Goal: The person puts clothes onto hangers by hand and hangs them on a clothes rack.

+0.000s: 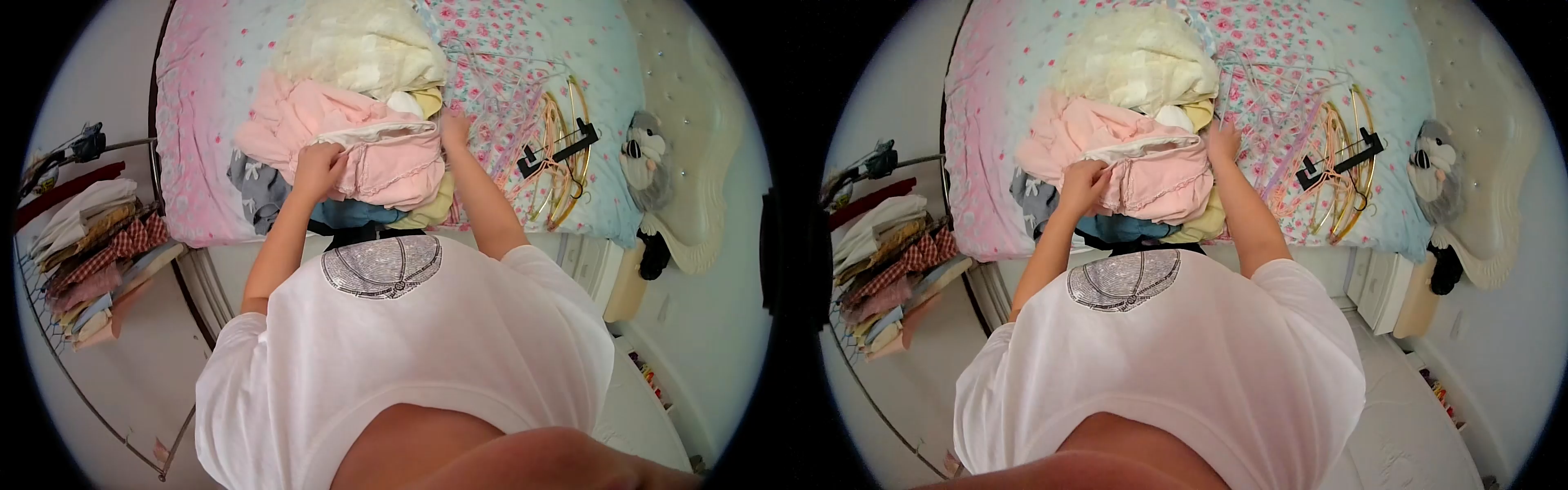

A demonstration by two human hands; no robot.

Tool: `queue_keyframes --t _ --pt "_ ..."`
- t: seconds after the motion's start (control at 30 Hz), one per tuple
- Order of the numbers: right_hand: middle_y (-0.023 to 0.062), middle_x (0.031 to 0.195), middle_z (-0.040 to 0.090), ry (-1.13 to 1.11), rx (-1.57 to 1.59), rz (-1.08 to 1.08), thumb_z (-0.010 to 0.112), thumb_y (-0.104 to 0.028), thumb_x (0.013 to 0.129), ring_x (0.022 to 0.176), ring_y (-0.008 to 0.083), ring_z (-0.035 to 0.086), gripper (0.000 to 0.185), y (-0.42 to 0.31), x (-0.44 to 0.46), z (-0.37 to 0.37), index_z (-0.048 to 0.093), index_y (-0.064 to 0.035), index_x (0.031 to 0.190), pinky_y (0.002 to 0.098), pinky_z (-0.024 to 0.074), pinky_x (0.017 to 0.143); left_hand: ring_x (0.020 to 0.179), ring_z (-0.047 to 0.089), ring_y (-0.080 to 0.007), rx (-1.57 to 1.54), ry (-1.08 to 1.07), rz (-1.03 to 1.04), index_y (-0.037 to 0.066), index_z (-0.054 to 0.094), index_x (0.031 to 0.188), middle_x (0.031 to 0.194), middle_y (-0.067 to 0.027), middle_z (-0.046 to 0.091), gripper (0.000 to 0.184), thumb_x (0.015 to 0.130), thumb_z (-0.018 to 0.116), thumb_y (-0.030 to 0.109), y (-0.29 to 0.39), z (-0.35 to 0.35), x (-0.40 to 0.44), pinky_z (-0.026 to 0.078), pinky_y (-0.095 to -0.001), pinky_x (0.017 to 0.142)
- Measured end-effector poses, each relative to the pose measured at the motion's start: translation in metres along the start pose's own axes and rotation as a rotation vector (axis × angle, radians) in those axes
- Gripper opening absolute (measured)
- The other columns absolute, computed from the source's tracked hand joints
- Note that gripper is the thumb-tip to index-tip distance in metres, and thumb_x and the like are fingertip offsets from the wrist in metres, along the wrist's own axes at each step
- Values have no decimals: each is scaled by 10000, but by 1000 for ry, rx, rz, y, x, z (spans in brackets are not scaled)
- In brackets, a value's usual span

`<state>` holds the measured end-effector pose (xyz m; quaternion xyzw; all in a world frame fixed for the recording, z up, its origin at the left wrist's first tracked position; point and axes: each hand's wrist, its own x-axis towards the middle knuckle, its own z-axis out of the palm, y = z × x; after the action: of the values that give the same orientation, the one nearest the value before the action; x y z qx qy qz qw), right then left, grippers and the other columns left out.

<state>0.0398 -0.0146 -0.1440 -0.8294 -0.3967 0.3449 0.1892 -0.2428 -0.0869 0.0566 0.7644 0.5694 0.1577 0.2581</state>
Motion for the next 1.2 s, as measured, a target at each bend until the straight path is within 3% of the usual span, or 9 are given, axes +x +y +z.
queue_keyframes --t 0.13,0.23,0.33,0.43,0.63,0.73,0.93,1.13,1.2 --pt "218 1247 354 -61 -17 250 551 -325 770 1160 381 347 581 -26 -36 -19 335 -69 1245 475 337 933 629 537 -276 10 22 -1 33 565 719 609 -100 533 117 722 572 150 3 -1 -3 397 -391 606" --pt "160 1183 413 124 -252 444 600 -302 729 1105 370 398 639 -6 -25 -5 302 -68 1244 427 387 895 627 536 -279 -1 29 0 32 569 725 614 -104 538 118 726 572 150 3 -2 -5 400 -389 608" --pt "151 1245 375 126 -127 405 606 -325 704 1121 384 386 612 15 -31 -8 377 -47 1198 411 397 885 627 536 -285 -11 24 4 27 576 742 618 -108 540 123 726 574 149 0 -3 -9 405 -385 605" --pt "152 1348 259 -274 199 55 587 -366 703 1165 403 335 553 90 12 8 467 -57 1146 483 350 914 632 537 -287 -13 18 9 24 581 765 623 -109 540 130 728 575 149 -2 -3 -11 410 -380 603" --pt "259 1228 411 -21 15 146 592 -458 676 1203 402 285 549 36 -26 -4 540 -147 1126 435 286 984 644 537 -284 -15 20 24 33 583 781 629 -102 537 137 735 573 162 -6 2 -20 403 -380 606" --pt "262 1183 427 -199 -53 159 612 -480 662 1195 390 298 533 40 -11 7 567 -179 1100 408 305 974 648 535 -280 9 19 20 37 582 778 630 -97 538 137 734 574 167 -8 4 -19 395 -383 611" --pt "171 1232 373 -96 150 283 694 -423 631 1137 336 357 451 48 -4 19 620 -212 1023 429 309 956 653 538 -276 20 -7 -4 44 583 772 637 -86 547 129 732 573 166 0 3 -19 394 -387 624" --pt "169 1326 215 -205 -97 416 665 -417 645 1106 336 385 479 12 -22 0 599 -201 1067 416 335 931 655 540 -278 59 -11 20 44 585 771 645 -94 551 126 732 574 163 -1 7 -20 401 -383 621" --pt "162 1312 261 -101 -161 449 637 -402 668 1101 335 398 451 1 -24 -5 604 -166 1051 430 353 913 660 541 -278 60 -28 18 43 586 773 654 -95 556 128 732 575 164 2 5 -21 402 -387 624"
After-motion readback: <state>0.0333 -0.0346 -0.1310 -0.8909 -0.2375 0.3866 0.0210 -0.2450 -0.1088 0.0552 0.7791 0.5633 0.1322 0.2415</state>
